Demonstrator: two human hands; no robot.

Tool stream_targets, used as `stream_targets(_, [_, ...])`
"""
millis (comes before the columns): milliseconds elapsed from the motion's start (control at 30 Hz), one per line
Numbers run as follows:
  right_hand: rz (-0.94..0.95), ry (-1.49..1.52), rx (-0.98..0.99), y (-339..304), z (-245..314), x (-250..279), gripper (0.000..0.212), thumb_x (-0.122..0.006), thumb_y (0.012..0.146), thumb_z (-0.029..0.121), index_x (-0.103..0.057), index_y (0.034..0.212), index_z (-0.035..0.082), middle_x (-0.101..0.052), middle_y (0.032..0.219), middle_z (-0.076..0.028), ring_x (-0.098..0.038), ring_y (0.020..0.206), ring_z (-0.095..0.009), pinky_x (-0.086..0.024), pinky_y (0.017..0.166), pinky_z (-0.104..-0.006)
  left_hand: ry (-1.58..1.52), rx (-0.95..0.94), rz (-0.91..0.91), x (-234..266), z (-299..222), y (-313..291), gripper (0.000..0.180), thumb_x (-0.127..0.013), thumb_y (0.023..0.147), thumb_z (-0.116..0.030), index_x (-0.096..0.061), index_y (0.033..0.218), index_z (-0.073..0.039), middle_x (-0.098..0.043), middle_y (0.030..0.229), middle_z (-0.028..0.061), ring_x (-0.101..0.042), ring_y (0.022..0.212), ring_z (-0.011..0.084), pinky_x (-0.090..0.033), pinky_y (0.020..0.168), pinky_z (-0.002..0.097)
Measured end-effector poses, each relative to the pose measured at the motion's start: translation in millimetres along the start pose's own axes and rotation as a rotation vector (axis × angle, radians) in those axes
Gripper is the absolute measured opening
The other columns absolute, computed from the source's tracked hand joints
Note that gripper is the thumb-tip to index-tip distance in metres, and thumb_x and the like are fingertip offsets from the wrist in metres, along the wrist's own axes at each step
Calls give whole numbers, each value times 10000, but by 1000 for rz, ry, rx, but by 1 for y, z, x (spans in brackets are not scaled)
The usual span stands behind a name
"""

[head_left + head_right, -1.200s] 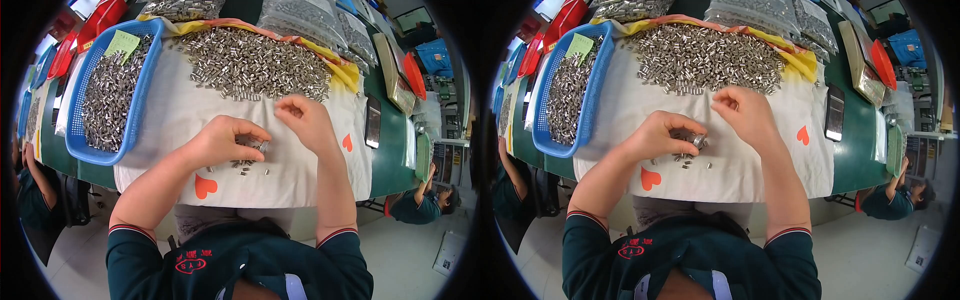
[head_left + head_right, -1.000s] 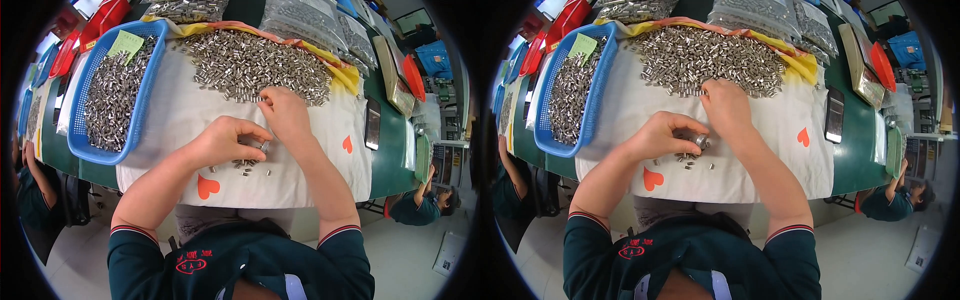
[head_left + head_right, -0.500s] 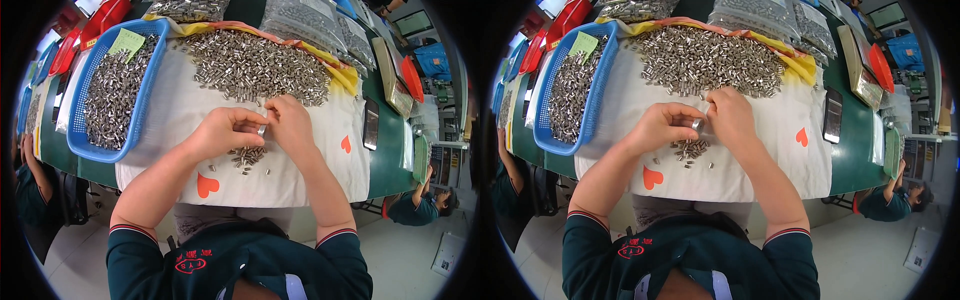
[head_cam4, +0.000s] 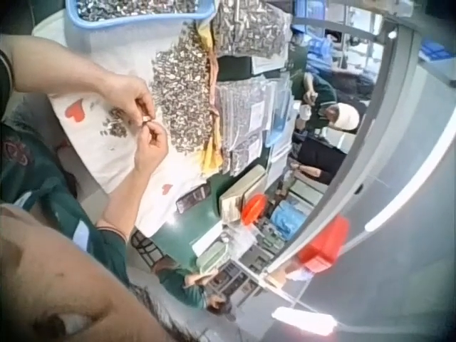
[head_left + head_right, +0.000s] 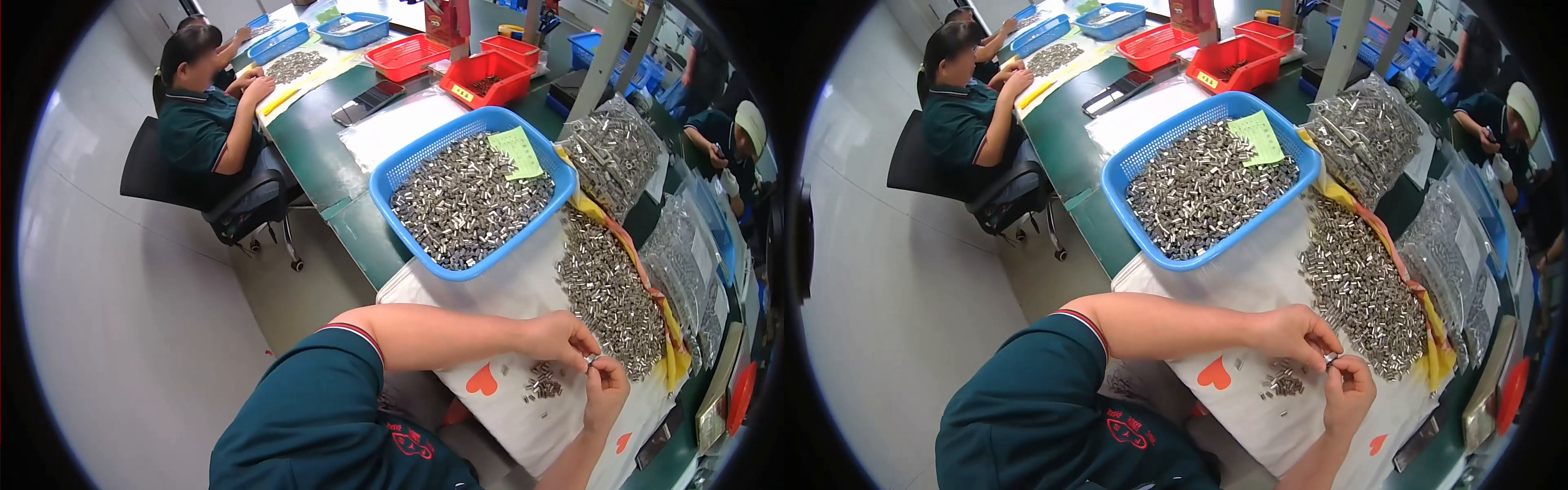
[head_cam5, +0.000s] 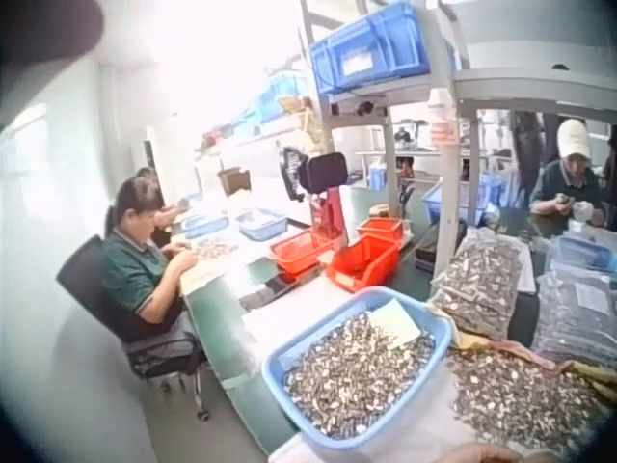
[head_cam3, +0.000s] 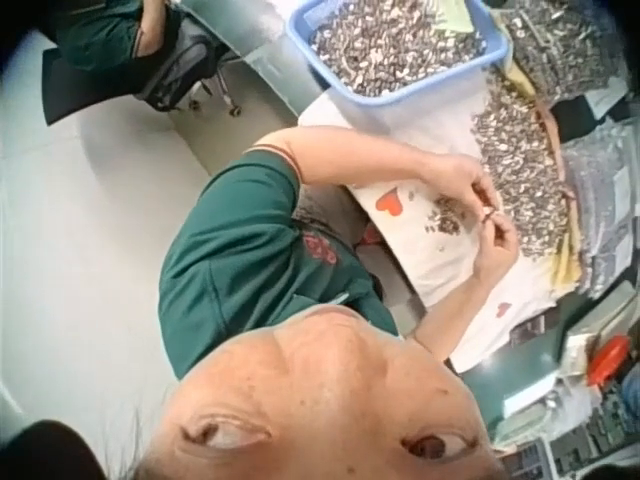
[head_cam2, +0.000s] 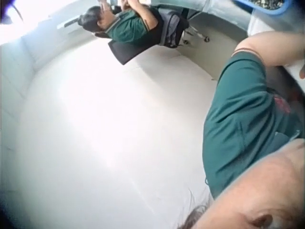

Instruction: Inspecting and sorting small metal components on a workbench in a factory setting.

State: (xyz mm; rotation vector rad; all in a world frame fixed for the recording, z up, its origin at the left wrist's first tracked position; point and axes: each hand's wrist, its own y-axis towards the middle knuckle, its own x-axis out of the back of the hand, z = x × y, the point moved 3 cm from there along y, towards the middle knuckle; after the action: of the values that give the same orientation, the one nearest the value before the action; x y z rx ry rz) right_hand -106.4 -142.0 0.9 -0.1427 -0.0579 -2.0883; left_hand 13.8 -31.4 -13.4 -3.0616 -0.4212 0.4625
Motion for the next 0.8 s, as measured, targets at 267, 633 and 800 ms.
stream_targets(267, [-109, -443, 299, -1, 19, -16, 117, -563, 675, -95, -530, 744, -7, -551, 761, -70, -518, 724, -144, -417, 662, -240, 72, 14, -28, 6, -1, 1, 348, -676, 690, -29, -578, 1019, 26, -618, 893, 71, -587, 798, 98, -488, 711, 222])
stream_targets(633, [139, -240, -122, 4, 13, 6, 182, -669, 610, 6, -533, 730, 21, -500, 693, -2, -472, 650, -82, -389, 602, -209, 226, 1, 153, 0, -5, -5, 335, -714, 685, -119, -615, 991, -27, -623, 832, 38, -553, 746, 68, -465, 665, 217])
stream_targets(800, [-98, -294, -127, 15, 6, 18, 116, -639, 682, 45, -587, 778, 7, -553, 693, -11, -480, 605, -76, -400, 567, -213, 367, 163, 265, 0, -13, -7, 330, -728, 677, -137, -628, 981, -55, -616, 800, 19, -551, 720, 65, -462, 657, 221])
